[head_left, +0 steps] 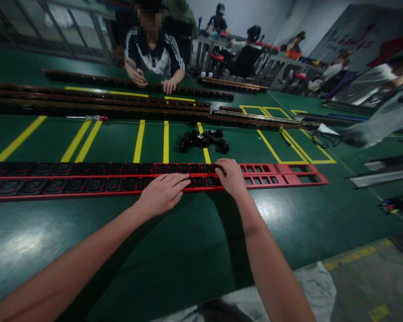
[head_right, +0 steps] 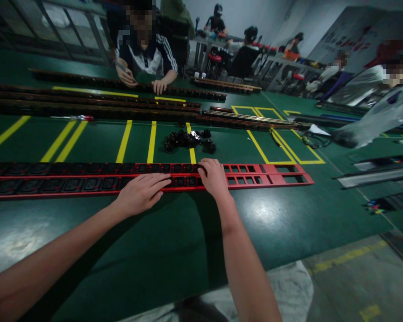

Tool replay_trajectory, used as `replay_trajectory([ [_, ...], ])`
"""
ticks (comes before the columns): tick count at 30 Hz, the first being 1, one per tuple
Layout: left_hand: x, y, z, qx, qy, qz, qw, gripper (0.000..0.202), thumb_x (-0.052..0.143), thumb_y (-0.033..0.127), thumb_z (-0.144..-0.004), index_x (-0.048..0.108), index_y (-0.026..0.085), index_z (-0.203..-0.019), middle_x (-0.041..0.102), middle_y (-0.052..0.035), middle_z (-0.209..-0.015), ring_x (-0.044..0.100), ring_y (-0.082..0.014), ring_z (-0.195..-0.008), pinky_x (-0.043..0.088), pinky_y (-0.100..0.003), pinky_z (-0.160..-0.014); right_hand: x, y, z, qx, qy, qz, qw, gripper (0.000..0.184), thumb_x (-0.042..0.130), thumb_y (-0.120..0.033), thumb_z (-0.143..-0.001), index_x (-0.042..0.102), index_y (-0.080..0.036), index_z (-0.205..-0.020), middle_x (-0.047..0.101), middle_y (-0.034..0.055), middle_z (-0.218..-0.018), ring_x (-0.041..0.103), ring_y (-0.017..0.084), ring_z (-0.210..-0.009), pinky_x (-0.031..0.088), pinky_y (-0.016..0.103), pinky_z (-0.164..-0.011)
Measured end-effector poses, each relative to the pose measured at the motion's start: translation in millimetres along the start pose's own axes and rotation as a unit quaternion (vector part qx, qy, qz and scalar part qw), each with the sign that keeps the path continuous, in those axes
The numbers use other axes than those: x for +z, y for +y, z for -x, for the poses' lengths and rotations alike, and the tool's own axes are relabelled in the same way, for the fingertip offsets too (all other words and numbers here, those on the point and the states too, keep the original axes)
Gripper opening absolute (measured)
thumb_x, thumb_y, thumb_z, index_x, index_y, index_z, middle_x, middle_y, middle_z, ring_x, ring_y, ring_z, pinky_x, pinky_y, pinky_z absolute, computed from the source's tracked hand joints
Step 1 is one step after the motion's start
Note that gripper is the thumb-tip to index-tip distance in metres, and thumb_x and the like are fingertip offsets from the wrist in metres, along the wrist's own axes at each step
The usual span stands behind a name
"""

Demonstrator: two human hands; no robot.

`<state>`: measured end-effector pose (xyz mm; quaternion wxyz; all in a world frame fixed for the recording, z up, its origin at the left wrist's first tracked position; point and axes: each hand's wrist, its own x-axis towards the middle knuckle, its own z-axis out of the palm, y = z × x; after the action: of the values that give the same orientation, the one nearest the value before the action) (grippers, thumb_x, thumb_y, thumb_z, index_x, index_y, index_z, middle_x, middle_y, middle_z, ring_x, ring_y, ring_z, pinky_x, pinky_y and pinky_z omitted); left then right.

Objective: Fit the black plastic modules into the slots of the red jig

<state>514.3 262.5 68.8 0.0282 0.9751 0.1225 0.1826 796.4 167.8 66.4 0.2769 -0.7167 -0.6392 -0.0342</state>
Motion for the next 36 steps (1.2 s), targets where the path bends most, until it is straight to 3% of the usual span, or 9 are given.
replay_trajectory([
  [11,-2.0,1,0,-0.005,-0.002,0.011,1.000,0.042,0.047,0.024,-0.098,0.059,0.017,-0.138,0.060,-0.0100,-0.145,0.058,-0.0268,-0.129,0.051,-0.048,-0.104,-3,0,-2,0.028,-0.027,-0.028,0.999,0.024,0.054,-0.024,-0.096,0.071,-0.019,-0.112,0.073,0.0095,-0.118,0.063,0.027,-0.111,0.048,0.046,-0.101],
  [28,-1.1,0,0,-0.008,-0.002,0.021,1.000,0.042,0.049,0.024,-0.098,0.059,0.020,-0.139,0.059,-0.0087,-0.146,0.058,-0.0265,-0.130,0.049,-0.046,-0.104,-5,-2,-6,0.034,-0.053,-0.013,0.998,0.024,0.058,-0.023,-0.094,0.072,-0.022,-0.114,0.072,0.0083,-0.116,0.062,0.027,-0.109,0.048,0.048,-0.098],
  [31,-0.4,0,0,-0.006,0.003,0.017,1.000,0.042,0.048,0.024,-0.098,0.059,0.019,-0.138,0.060,-0.0090,-0.146,0.058,-0.0262,-0.130,0.050,-0.046,-0.103,-8,-3,-14,0.049,-0.067,-0.004,0.997,0.020,0.064,-0.023,-0.090,0.075,-0.022,-0.107,0.074,0.0076,-0.111,0.065,0.026,-0.104,0.051,0.045,-0.094],
  [36,0.0,1,-2,-0.004,0.009,0.010,1.000,0.040,0.047,0.024,-0.098,0.059,0.019,-0.137,0.060,-0.0087,-0.144,0.058,-0.0260,-0.128,0.050,-0.045,-0.102,-19,-12,-45,0.096,-0.141,0.056,0.984,0.004,0.076,-0.028,-0.081,0.076,-0.025,-0.081,0.075,0.0041,-0.083,0.068,0.023,-0.077,0.053,0.036,-0.073],
])
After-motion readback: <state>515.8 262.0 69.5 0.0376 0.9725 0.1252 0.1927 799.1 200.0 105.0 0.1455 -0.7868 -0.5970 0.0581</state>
